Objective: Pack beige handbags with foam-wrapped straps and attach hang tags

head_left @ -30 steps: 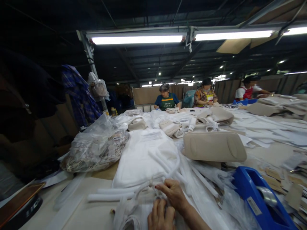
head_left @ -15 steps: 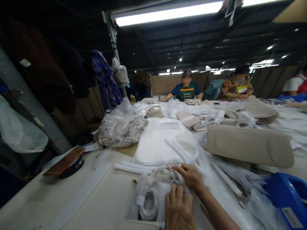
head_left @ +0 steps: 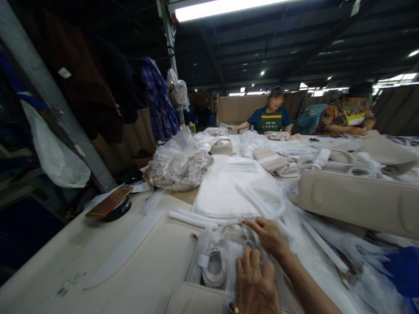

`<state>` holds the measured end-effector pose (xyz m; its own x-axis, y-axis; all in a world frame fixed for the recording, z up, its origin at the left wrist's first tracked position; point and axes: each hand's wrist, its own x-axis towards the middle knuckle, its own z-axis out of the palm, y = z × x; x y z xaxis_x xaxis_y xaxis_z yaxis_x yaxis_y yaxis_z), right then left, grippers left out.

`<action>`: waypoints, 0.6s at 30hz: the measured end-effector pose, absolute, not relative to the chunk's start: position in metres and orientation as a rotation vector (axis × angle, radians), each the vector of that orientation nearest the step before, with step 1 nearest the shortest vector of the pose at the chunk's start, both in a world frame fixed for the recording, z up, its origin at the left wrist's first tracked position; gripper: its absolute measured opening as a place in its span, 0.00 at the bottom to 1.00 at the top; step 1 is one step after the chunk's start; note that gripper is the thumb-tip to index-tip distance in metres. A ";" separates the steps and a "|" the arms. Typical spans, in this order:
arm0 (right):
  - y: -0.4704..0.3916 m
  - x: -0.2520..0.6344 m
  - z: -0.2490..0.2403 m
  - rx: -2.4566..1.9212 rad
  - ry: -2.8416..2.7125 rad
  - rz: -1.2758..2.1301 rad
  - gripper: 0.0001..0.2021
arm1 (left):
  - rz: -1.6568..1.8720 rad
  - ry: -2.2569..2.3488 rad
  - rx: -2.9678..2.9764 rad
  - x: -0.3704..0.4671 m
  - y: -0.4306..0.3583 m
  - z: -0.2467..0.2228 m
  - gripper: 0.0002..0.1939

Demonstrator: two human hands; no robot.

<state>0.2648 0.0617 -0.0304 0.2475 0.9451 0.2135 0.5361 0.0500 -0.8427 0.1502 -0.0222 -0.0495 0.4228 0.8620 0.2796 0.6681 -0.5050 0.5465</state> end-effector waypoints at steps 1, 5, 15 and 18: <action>0.061 0.264 -0.028 -1.609 -1.430 0.555 0.29 | 0.777 1.319 2.347 0.150 -0.022 -0.050 0.07; 0.057 0.261 -0.015 -1.641 -1.481 0.510 0.28 | 0.666 1.302 2.416 0.147 -0.023 -0.041 0.08; -0.052 0.282 -0.004 -1.819 -1.302 0.345 0.23 | 0.638 1.368 2.557 0.061 0.011 0.026 0.22; -0.107 0.283 -0.027 -1.887 -1.182 0.440 0.19 | 0.483 1.733 2.492 0.011 0.071 0.026 0.25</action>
<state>0.2831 -0.1069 -0.0269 0.4925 0.8600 0.1336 0.5628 -0.1977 -0.8026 0.0113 0.0707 0.0258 0.3156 0.9240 0.2159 0.9026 -0.3626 0.2320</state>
